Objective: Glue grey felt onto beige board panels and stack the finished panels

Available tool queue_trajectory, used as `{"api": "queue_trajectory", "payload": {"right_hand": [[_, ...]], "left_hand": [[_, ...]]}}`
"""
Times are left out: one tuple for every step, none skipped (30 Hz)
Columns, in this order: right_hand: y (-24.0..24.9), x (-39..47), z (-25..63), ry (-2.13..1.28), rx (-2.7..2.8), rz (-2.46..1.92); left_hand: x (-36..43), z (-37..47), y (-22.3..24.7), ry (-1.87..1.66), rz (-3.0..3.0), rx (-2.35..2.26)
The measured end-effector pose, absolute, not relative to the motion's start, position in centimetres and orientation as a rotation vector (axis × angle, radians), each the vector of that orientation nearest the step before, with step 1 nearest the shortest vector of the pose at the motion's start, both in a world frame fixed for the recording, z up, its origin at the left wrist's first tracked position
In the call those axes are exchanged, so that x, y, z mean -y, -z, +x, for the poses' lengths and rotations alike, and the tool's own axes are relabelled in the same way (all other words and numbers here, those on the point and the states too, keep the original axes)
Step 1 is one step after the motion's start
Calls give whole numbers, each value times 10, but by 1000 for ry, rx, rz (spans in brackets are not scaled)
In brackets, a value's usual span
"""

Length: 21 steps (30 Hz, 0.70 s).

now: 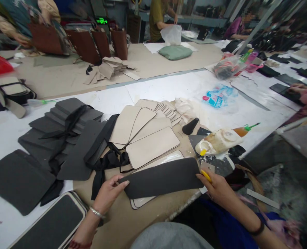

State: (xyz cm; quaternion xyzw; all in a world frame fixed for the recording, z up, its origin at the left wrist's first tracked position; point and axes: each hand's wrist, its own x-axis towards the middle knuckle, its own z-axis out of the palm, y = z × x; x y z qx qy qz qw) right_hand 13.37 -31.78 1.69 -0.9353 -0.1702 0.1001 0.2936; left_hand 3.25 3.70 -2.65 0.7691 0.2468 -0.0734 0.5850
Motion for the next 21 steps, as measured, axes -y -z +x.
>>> {"api": "queue_trajectory", "payload": {"right_hand": [[-8,317,138,-320,394,-2508],[2,316,144,-366,357,-2529],[10,314,149,-405,341,-2559],[18,312,155,-437,342,-2601],[25,309,161,-467,356,-2654],[30,307,166,-493,374,-2713],[33,304,170,-516,395,-2774],[35,301,175,-535,411,-2834],[36,298,178,-558,417,-2888],[36,295,181,-578,413,-2935],[35,292,183,-596,405,-2974],[35,290,185,-610,395,-3003],[34,289,186,-624,382,-3025],[34,288,187,-639,370,-3041],[34,287,188,-655,361,-3052],[34,287,188,-673,355,-3060],[35,286,188,-692,347,-3068],[36,286,188,-704,342,-3075],[37,286,188,-710,337,-3081],[38,286,188,-710,336,-3085],[39,286,189,-709,333,-3089]], "left_hand": [[-33,29,28,201,1716,-618],[-29,25,32,213,1662,-652],[-25,23,37,213,1642,-685],[-21,21,43,206,1655,-722],[-17,20,49,192,1699,-766],[-14,19,56,171,1768,-815],[-11,19,62,149,1849,-861],[-8,20,67,134,1932,-894],[-6,22,70,134,2009,-912],[-4,23,71,151,2076,-921],[-2,25,71,177,2134,-926],[0,27,70,206,2182,-928],[2,29,68,227,2220,-932],[3,30,65,233,2249,-932],[4,32,63,228,2273,-928],[5,33,61,224,2293,-911],[5,34,60,227,2311,-892],[5,36,59,243,2331,-873],[5,37,59,263,2356,-855],[4,38,59,283,2386,-839],[4,39,60,299,2417,-832]]}}
